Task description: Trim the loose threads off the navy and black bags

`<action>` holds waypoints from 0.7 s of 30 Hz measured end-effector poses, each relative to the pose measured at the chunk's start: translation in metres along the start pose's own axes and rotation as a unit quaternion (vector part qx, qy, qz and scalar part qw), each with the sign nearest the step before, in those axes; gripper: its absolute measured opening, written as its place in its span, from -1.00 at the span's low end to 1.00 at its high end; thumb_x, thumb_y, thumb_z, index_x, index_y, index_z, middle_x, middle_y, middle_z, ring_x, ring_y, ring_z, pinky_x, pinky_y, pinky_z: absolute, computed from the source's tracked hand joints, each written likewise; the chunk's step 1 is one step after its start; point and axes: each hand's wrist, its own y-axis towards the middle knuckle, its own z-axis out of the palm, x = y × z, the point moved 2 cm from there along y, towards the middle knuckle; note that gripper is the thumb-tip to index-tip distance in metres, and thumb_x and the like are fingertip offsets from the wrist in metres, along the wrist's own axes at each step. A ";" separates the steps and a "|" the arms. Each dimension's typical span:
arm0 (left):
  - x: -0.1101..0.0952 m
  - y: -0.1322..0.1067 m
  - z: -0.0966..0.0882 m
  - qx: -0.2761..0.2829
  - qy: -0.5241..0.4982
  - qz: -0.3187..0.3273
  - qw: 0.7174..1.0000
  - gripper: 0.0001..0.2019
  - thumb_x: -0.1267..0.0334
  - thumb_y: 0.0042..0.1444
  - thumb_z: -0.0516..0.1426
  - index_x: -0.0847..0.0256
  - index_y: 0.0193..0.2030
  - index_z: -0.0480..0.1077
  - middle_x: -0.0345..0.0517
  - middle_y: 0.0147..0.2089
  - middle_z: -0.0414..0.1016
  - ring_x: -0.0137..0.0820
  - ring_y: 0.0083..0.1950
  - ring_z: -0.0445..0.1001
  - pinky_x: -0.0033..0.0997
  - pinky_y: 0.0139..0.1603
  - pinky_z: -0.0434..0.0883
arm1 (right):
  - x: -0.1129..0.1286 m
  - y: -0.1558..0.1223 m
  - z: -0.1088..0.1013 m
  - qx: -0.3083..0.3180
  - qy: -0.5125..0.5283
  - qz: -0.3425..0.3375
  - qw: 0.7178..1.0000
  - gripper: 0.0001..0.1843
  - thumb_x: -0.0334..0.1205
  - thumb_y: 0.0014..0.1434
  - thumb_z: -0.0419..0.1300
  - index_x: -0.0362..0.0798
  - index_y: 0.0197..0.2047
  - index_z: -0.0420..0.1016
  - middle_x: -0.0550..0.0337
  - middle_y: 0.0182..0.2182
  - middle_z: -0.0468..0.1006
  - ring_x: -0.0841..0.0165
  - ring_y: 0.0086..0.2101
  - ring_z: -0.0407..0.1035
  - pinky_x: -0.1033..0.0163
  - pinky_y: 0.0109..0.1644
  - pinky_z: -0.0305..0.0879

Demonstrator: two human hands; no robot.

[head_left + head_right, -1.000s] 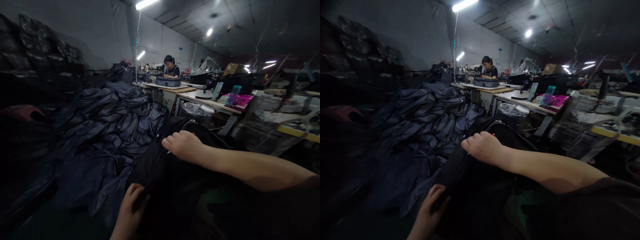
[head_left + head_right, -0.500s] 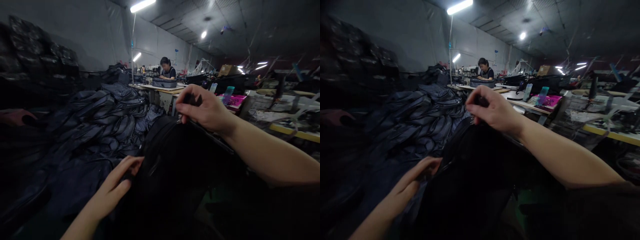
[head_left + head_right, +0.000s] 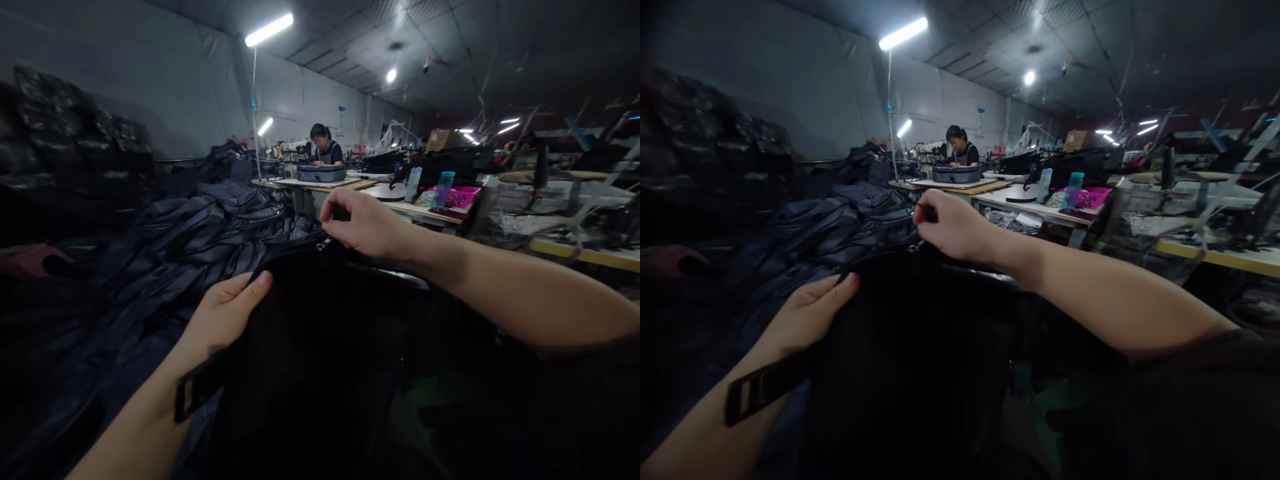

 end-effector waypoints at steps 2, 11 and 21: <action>-0.001 0.005 -0.010 -0.055 -0.013 0.003 0.998 -0.67 -0.03 -0.13 0.26 0.23 -0.42 0.46 -0.19 -0.54 0.47 -0.41 -0.58 0.39 -0.52 -0.63 0.30 | -0.018 -0.008 -0.010 -0.020 -0.002 0.058 0.998 -0.93 -0.40 -0.01 0.14 -0.09 -0.37 0.36 0.32 -0.59 0.35 0.47 -0.55 0.25 0.35 -0.46 0.14; 0.028 0.004 -0.035 -0.230 0.010 0.108 0.967 -0.65 -0.04 -0.05 0.22 0.24 -0.52 0.35 -0.33 -0.59 0.25 -0.57 -0.58 0.21 -0.61 -0.61 0.18 | -0.087 -0.017 -0.070 -0.306 0.043 0.161 0.937 -0.85 -0.45 -0.01 0.15 -0.04 -0.42 0.26 0.38 -0.68 0.25 0.48 -0.67 0.23 0.37 -0.59 0.10; 0.034 -0.009 -0.023 -0.240 0.298 0.278 0.881 -0.58 0.06 -0.02 0.22 0.03 0.02 0.38 -0.17 -0.08 0.44 -0.29 -0.07 0.43 -0.34 -0.02 0.36 | -0.018 -0.022 -0.049 -0.188 0.164 -0.011 0.968 -0.88 -0.37 0.11 0.20 -0.02 -0.32 0.30 0.36 -0.50 0.34 0.55 -0.62 0.28 0.40 -0.57 0.20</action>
